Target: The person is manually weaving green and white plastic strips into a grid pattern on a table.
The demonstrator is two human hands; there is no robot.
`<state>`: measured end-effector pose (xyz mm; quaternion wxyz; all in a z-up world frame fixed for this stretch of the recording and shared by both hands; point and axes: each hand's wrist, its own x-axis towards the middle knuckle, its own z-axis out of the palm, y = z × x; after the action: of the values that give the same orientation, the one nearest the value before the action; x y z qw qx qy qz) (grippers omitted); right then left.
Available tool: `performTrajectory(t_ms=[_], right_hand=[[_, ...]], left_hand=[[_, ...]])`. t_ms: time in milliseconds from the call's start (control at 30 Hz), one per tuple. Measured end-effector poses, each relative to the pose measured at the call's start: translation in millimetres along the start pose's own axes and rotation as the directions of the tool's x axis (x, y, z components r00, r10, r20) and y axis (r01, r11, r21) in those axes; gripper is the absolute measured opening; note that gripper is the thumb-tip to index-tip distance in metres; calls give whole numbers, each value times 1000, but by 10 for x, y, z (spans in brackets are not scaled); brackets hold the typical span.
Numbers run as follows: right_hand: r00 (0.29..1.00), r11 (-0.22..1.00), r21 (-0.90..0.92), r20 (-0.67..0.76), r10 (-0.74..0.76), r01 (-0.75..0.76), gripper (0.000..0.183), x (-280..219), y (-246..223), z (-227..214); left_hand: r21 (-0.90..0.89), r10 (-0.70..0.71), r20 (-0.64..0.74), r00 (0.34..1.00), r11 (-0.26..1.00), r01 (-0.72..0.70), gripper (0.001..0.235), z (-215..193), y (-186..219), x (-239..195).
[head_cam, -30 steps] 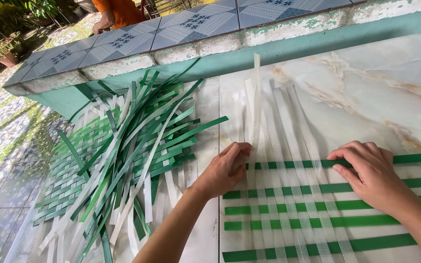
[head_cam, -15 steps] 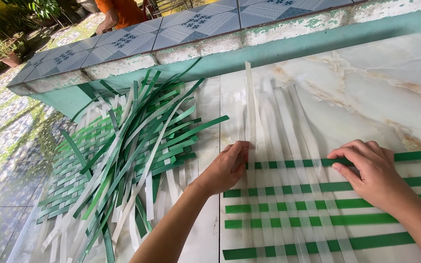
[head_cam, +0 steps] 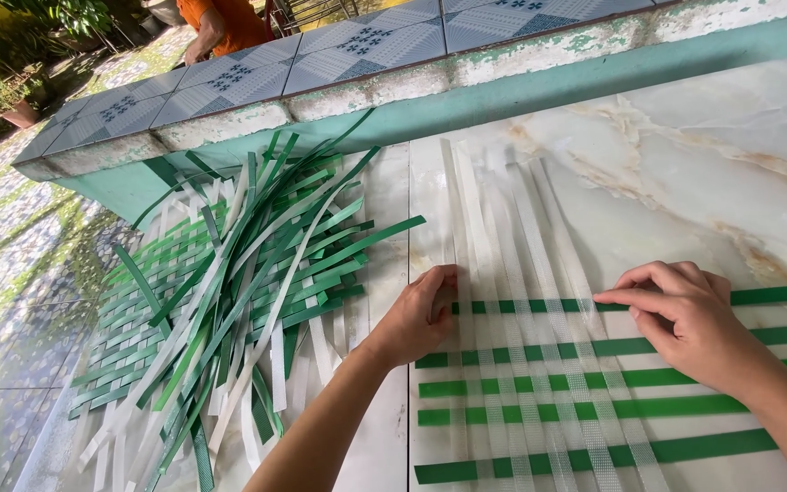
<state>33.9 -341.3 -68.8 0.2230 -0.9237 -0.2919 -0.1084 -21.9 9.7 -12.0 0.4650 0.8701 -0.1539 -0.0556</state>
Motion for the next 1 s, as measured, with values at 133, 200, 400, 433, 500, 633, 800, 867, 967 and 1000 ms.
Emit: performTrajectory(t_ms=[133,200,400,433,500,633,800,867,967,1000], right_hand=[[995,995,83,-68,70,-64,27,7,-95,-55],[993,992,76,-58,100,-96,20,4,-79,-43],[997,994,68,6,80,-80,30,9,-55,-35],[997,994,69,5,82,-82,30,21,-85,-54],[994,992,115,-95,55,-44,25,33,-142,-98],[989,992,89,-109,103,-93,17,2,-108,-29],[995,992,79,-19,99,-97,23,13,-25,-7],[993,992,57,-1,116,-116,24,14,-22,3],[992,991,46,3,127,-127,26,21,-54,-10],[993,992,56,-11,117,-117,26,25,-72,-21]], left_hand=[[87,-57,-55,997,994,61,58,40,1,-21],[88,-77,-92,993,993,85,62,60,30,-27],[267,126,-203,971,961,-69,64,214,-133,-79],[268,127,-201,971,961,-70,64,208,-89,-109],[296,116,-244,963,954,-40,59,203,0,-163],[303,126,-308,943,952,-28,55,231,-62,-223],[400,164,-333,928,916,-18,56,244,-44,-220],[357,125,-290,949,934,-14,58,158,63,-266],[304,47,-116,992,953,-10,69,-42,189,-360],[294,7,13,1000,956,-11,78,-123,225,-395]])
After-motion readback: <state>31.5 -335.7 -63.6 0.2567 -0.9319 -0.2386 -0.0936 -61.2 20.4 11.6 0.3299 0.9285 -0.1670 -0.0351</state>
